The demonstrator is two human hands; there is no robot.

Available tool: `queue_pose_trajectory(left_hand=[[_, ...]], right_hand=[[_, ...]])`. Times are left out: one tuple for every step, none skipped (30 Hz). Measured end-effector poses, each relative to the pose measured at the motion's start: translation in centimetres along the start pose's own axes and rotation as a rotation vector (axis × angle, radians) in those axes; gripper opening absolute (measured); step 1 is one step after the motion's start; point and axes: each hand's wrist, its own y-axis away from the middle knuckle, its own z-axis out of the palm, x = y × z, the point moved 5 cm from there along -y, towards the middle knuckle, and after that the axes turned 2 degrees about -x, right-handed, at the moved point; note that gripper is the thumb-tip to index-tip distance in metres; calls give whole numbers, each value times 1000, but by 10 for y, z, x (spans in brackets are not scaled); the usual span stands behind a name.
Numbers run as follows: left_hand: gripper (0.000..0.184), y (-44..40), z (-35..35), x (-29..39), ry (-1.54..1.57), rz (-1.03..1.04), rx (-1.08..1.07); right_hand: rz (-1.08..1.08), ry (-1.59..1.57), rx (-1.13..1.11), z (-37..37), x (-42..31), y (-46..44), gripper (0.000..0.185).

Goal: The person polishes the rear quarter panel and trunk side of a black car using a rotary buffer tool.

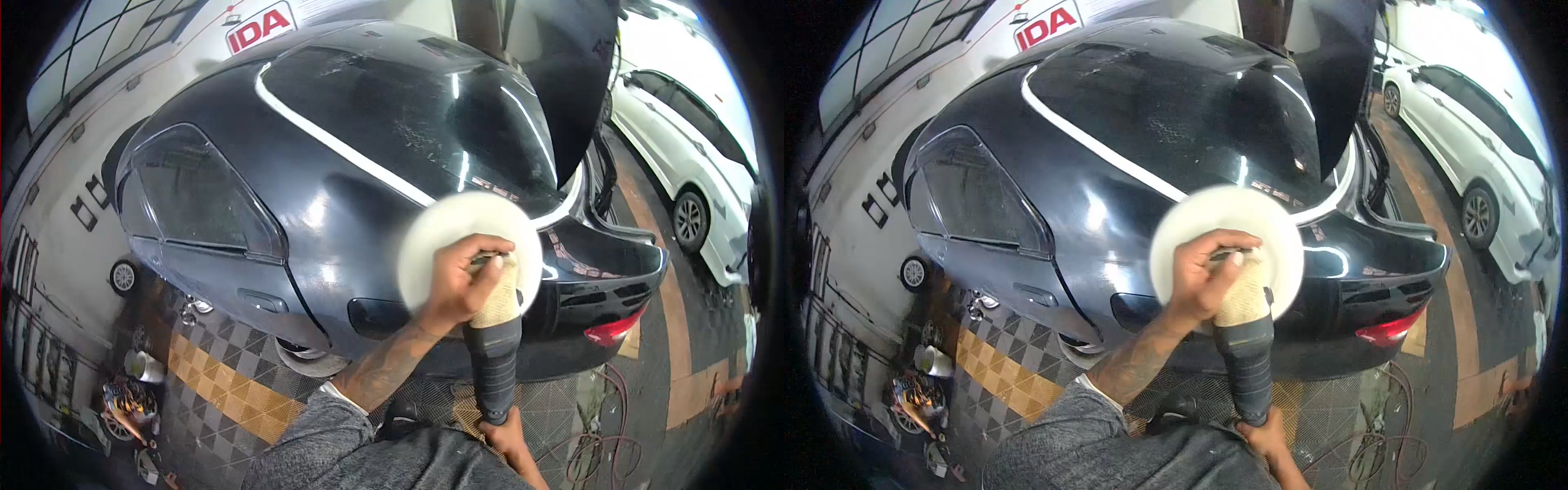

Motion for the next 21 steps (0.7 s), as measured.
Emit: queue_pose_trajectory(left_hand=[[37, -1, -1, 0, 5, -23, -1], [43, -2, -6, 1, -6, 0, -44], [49, -3, -13, 5, -17, 25, -92], [47, -2, -19, 11, -80, 28, -81], [45, -5, -25, 20, -142, 34, -77], [40, -5, -39, 20, -261, 14, -47], [34, -3, -53, 20, -378, -6, -12], [32, -2, -63, 29, -347, -6, 65], [30, -2, -74, 39, -318, -8, 145], [29, 1, -87, 43, -318, -1, 191], [29, 5, -100, 48, -320, 5, 244], [28, 7, -107, 52, -283, 19, 267], [28, 9, -113, 54, -248, 32, 291], [29, 9, -116, 56, -243, 58, 291], [29, 12, -113, 54, -235, 49, 289], [29, 15, -110, 53, -220, 24, 322], [29, 18, -106, 51, -206, 2, 357], [28, 22, -100, 45, -257, -17, 338], [28, 28, -93, 38, -249, -20, 339], [28, 33, -82, 29, -244, -27, 325], [27, 38, -70, 22, -238, -37, 311]], right_hand=[[9, -9, 10, -2, 1, 1, 46], [4, -9, -46, -3, -12, 1, 48], [-3, -14, -99, 0, -19, 1, 49], [58, 177, 2, 2, -18, 1, 52], [66, 153, 22, 8, -23, -2, 52], [-24, 81, -80, 18, -35, -9, 55], [-113, 14, -181, 26, -47, -15, 57], [-99, 1, -162, 29, -56, -21, 57], [-122, 92, -223, 36, -70, -27, 58], [-146, 187, -287, 44, -80, -32, 59], [-134, 184, -278, 48, -85, -36, 59], [-182, 166, -293, 52, -93, -39, 59], [-230, 148, -308, 54, -100, -41, 59], [-219, 156, -327, 54, -101, -43, 59], [-207, 155, -324, 49, -102, -41, 59], [-211, 157, -322, 42, -104, -36, 58], [-216, 161, -321, 35, -104, -33, 58], [-209, 165, -317, 27, -96, -31, 58], [-161, 192, -322, 18, -81, -26, 58], [-112, 221, -325, 9, -66, -20, 58], [-102, 228, -321, 2, -56, -14, 58]])
